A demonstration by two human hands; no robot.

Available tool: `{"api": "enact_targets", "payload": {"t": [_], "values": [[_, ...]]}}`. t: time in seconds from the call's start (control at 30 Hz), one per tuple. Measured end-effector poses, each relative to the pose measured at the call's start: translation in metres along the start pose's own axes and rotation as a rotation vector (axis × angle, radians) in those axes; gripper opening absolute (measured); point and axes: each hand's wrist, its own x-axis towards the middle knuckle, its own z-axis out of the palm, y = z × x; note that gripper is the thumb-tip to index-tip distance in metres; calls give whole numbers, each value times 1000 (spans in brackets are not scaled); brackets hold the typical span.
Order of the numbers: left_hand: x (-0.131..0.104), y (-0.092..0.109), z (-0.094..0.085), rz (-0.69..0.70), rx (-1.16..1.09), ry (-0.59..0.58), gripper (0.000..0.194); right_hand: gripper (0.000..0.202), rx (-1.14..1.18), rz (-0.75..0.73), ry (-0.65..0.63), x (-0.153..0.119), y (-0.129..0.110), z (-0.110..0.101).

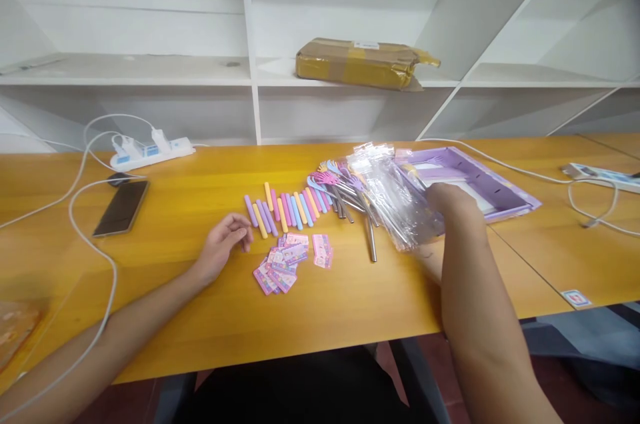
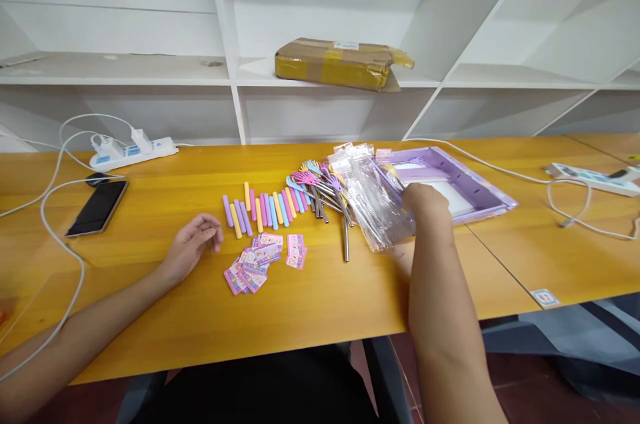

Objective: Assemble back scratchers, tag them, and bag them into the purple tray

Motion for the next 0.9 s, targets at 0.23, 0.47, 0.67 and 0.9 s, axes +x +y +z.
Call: {"api": "enact_targets", "payload": {"t": [0.23, 0.47, 0.67, 0.9], "values": [[16, 8, -16, 324, 812, -64, 16, 27, 5, -219, 169, -16, -26, 1], [17, 5, -17, 345, 1061, -247, 44, 35, 24, -726, -165, -50, -69, 16], [16, 5, -17, 349, 1088, -238, 33, 31, -23, -738, -230, -62, -80, 29], [23, -3, -24, 280, 1156, -60, 15, 28, -96, -719, -118, -64, -83, 32]]}}
